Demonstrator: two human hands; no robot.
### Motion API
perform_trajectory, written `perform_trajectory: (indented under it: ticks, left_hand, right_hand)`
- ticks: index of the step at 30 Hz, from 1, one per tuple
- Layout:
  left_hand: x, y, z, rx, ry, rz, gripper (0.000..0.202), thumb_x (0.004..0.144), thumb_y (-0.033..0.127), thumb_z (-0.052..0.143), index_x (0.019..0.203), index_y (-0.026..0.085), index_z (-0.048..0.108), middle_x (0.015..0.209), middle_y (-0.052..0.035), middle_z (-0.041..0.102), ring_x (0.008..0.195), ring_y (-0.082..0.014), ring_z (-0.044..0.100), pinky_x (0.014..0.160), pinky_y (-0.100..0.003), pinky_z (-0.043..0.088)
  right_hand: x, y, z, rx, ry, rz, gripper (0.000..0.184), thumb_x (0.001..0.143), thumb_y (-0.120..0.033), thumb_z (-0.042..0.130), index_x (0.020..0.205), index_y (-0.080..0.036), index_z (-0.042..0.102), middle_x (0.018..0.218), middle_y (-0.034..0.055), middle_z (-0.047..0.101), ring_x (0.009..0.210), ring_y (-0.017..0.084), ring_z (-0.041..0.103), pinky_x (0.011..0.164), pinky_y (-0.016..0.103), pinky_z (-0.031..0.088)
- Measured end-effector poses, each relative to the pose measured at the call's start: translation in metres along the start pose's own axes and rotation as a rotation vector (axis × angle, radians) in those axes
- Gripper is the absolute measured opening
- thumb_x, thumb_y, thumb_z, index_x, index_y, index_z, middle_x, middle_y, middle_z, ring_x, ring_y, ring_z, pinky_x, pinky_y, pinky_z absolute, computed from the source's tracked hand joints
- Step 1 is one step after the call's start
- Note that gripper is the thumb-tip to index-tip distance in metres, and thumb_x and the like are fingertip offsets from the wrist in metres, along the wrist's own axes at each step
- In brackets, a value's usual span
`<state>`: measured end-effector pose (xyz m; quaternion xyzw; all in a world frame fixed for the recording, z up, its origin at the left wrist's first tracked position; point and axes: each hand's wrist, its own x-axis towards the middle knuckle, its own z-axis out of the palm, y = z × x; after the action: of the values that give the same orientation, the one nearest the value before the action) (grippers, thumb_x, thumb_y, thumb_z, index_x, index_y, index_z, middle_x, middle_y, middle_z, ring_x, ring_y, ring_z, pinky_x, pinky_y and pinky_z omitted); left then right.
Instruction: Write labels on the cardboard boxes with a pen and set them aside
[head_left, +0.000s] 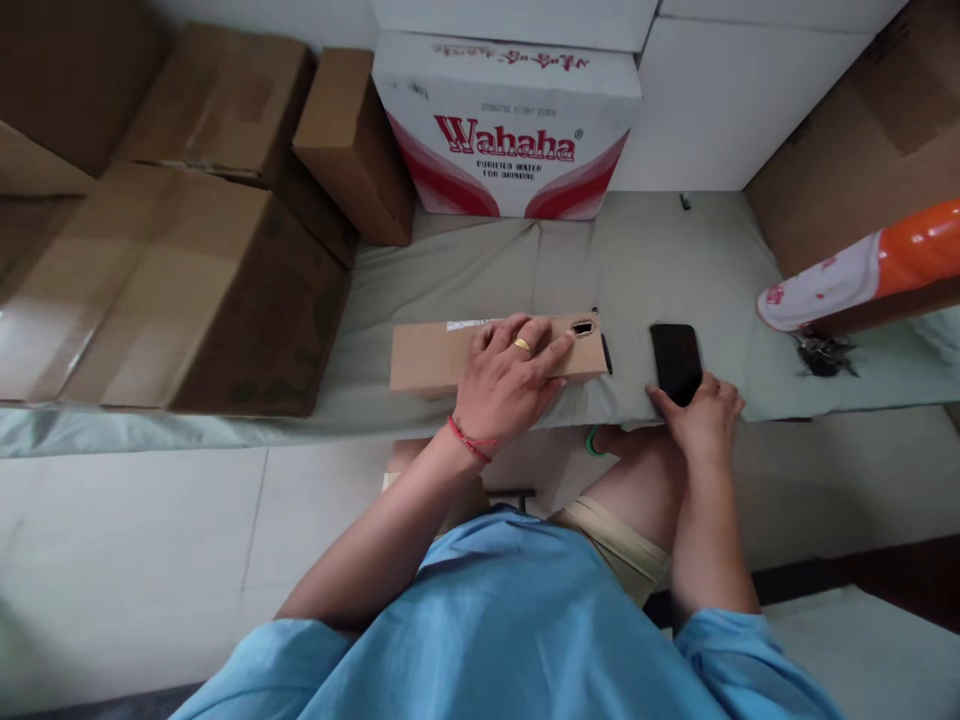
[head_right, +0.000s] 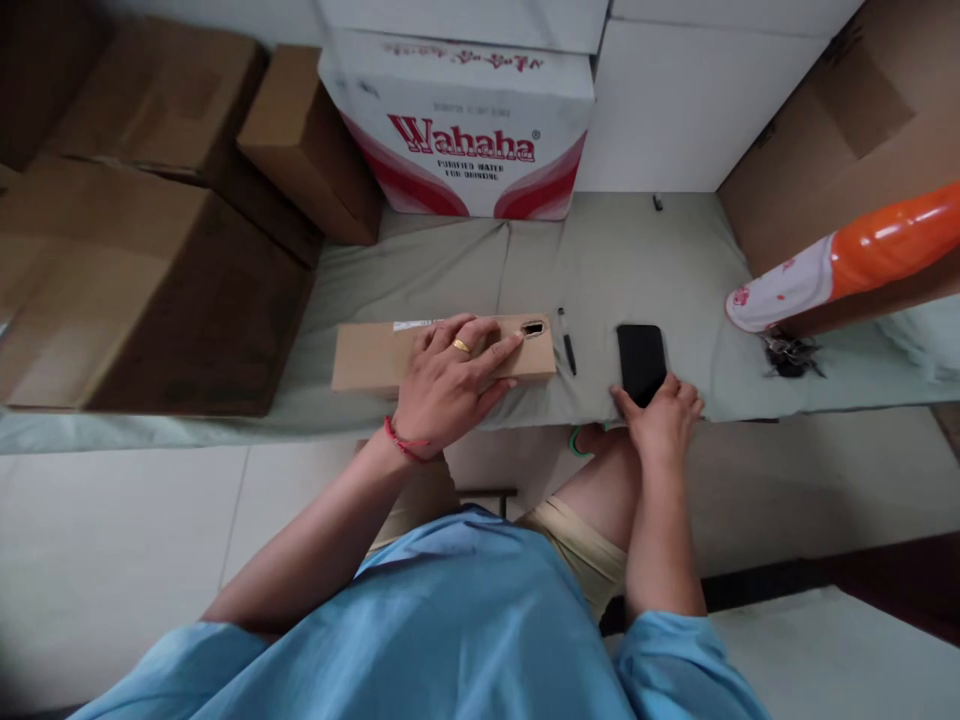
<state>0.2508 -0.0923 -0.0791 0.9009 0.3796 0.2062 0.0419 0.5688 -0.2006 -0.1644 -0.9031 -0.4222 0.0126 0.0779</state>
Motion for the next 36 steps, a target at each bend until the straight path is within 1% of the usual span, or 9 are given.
perform_trajectory:
  ticks: [6,11,14,16,20,24,27,32,36]
  left_hand:
    - [-0.005,-0.005,0.005,-0.025,0.025,0.052,0.049,0.104,0.036,0.07,0.151,0.027,0.067,0.15,-0.0153,0.069,0.14,-0.0359,0.06,0.117,-0.054,0.044]
    - [-0.006,-0.007,0.005,-0.038,0.03,0.071,0.049,0.103,0.034,0.07,0.151,0.026,0.066,0.149,-0.0168,0.069,0.14,-0.0369,0.06,0.117,-0.055,0.045]
    - [-0.006,-0.007,0.003,-0.063,0.025,0.066,0.047,0.102,0.029,0.068,0.148,0.022,0.067,0.15,-0.0177,0.068,0.142,-0.0374,0.058,0.12,-0.056,0.044]
    - [-0.006,-0.006,0.001,-0.086,0.019,0.061,0.045,0.1,0.027,0.067,0.144,0.02,0.068,0.15,-0.0183,0.068,0.143,-0.0376,0.058,0.122,-0.057,0.043]
    - [-0.005,-0.006,0.0,-0.121,0.01,0.047,0.042,0.099,0.026,0.066,0.141,0.02,0.067,0.15,-0.0184,0.068,0.144,-0.0375,0.057,0.124,-0.058,0.042]
    - [-0.006,-0.006,0.0,-0.106,0.016,0.053,0.043,0.099,0.027,0.065,0.142,0.019,0.067,0.149,-0.018,0.069,0.144,-0.0368,0.058,0.124,-0.056,0.042]
    - [-0.006,-0.006,0.0,-0.106,0.021,0.057,0.046,0.098,0.024,0.065,0.144,0.02,0.066,0.151,-0.0171,0.068,0.144,-0.0362,0.058,0.124,-0.056,0.043]
    - [-0.006,-0.008,0.002,-0.1,0.051,0.071,0.048,0.098,0.019,0.063,0.146,0.017,0.065,0.148,-0.0184,0.07,0.144,-0.0351,0.06,0.126,-0.054,0.044]
    - [-0.006,-0.011,0.004,-0.138,0.059,0.091,0.047,0.099,0.017,0.06,0.146,0.015,0.064,0.149,-0.0194,0.07,0.143,-0.0355,0.06,0.126,-0.056,0.044]
  right_hand:
    - [0.014,-0.022,-0.01,-0.008,-0.047,0.1,0.082,0.082,-0.059,0.083,0.133,0.001,0.06,0.13,0.0358,0.063,0.129,0.049,0.06,0.11,0.06,0.046]
    - [0.012,-0.023,-0.019,0.123,-0.091,0.152,0.078,0.078,-0.056,0.081,0.133,-0.006,0.057,0.134,0.0336,0.063,0.121,0.046,0.068,0.102,0.055,0.053]
    - [0.006,-0.019,-0.025,0.324,-0.151,0.181,0.071,0.072,-0.059,0.08,0.122,-0.013,0.061,0.124,0.0265,0.071,0.116,0.041,0.071,0.101,0.052,0.054]
    - [-0.006,-0.021,-0.031,0.527,-0.131,0.184,0.072,0.069,-0.064,0.079,0.12,-0.016,0.061,0.12,0.0218,0.073,0.112,0.036,0.072,0.1,0.05,0.054]
    - [-0.049,-0.05,-0.052,0.737,-0.033,0.03,0.079,0.073,-0.067,0.078,0.132,-0.019,0.059,0.127,0.0165,0.072,0.113,0.032,0.071,0.101,0.05,0.056]
    - [-0.085,-0.097,-0.073,0.699,0.126,-0.225,0.072,0.077,-0.062,0.079,0.134,-0.021,0.058,0.129,0.0154,0.067,0.121,0.034,0.067,0.106,0.055,0.056]
    - [-0.097,-0.124,-0.076,0.674,0.257,-0.357,0.068,0.081,-0.056,0.078,0.135,-0.023,0.054,0.131,0.0164,0.062,0.126,0.036,0.063,0.109,0.059,0.056]
    - [-0.106,-0.14,-0.068,0.677,0.33,-0.412,0.071,0.082,-0.05,0.081,0.139,-0.022,0.049,0.134,0.0181,0.059,0.127,0.037,0.062,0.109,0.062,0.056]
    - [-0.114,-0.144,-0.065,0.681,0.357,-0.387,0.072,0.084,-0.051,0.081,0.141,-0.023,0.047,0.134,0.0185,0.059,0.126,0.037,0.063,0.109,0.064,0.056]
